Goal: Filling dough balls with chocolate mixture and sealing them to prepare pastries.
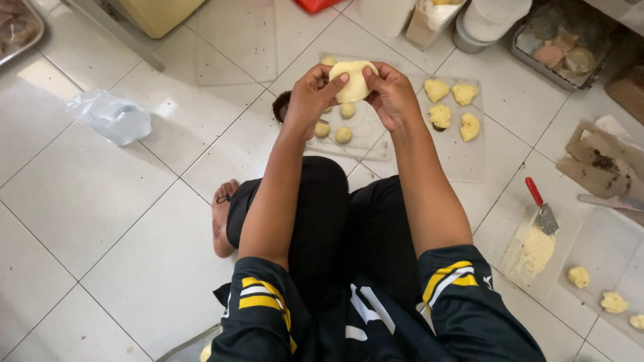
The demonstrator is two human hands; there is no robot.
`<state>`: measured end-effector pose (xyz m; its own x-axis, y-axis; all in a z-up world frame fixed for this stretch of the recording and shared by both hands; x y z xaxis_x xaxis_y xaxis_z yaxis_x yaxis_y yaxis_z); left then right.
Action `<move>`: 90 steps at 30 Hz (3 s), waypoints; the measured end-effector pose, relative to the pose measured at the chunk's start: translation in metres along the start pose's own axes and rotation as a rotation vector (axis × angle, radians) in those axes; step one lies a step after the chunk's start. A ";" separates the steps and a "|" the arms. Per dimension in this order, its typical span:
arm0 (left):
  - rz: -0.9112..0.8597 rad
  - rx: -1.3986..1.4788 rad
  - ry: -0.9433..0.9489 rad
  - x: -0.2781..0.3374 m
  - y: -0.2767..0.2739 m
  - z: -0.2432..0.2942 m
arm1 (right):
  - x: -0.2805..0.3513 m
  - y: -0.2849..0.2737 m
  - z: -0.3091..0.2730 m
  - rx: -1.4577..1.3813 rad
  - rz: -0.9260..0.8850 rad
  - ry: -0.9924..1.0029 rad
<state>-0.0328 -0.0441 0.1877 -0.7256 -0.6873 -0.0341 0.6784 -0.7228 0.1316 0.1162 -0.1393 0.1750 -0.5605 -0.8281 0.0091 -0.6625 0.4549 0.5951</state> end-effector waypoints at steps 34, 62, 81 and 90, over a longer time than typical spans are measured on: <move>0.075 0.642 -0.432 -0.042 -0.049 -0.269 | 0.079 0.001 0.164 1.537 -0.241 -0.310; -0.073 0.830 -0.410 -0.032 -0.048 -0.306 | 0.035 -0.085 0.203 0.255 0.226 0.088; -0.166 0.685 -0.394 -0.047 -0.055 -0.295 | 0.019 -0.050 0.178 1.310 0.181 -0.339; -0.232 0.503 -0.434 -0.034 -0.045 -0.302 | -0.006 -0.077 0.201 0.669 0.410 -0.159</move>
<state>-0.0038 -0.0094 -0.1159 -0.8965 -0.3531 0.2676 0.4410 -0.6540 0.6147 0.0707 -0.1032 -0.0328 -0.8545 -0.5190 -0.0222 -0.5180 0.8545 -0.0393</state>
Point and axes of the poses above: each hand's wrist, its own x-axis away from the middle knuckle, its own y-axis out of the palm, z = x × y, the point moved 5 cm from there along -x, towards the middle knuckle, and after that the axes turned 13 degrees about -x, right-handed, at the moved point
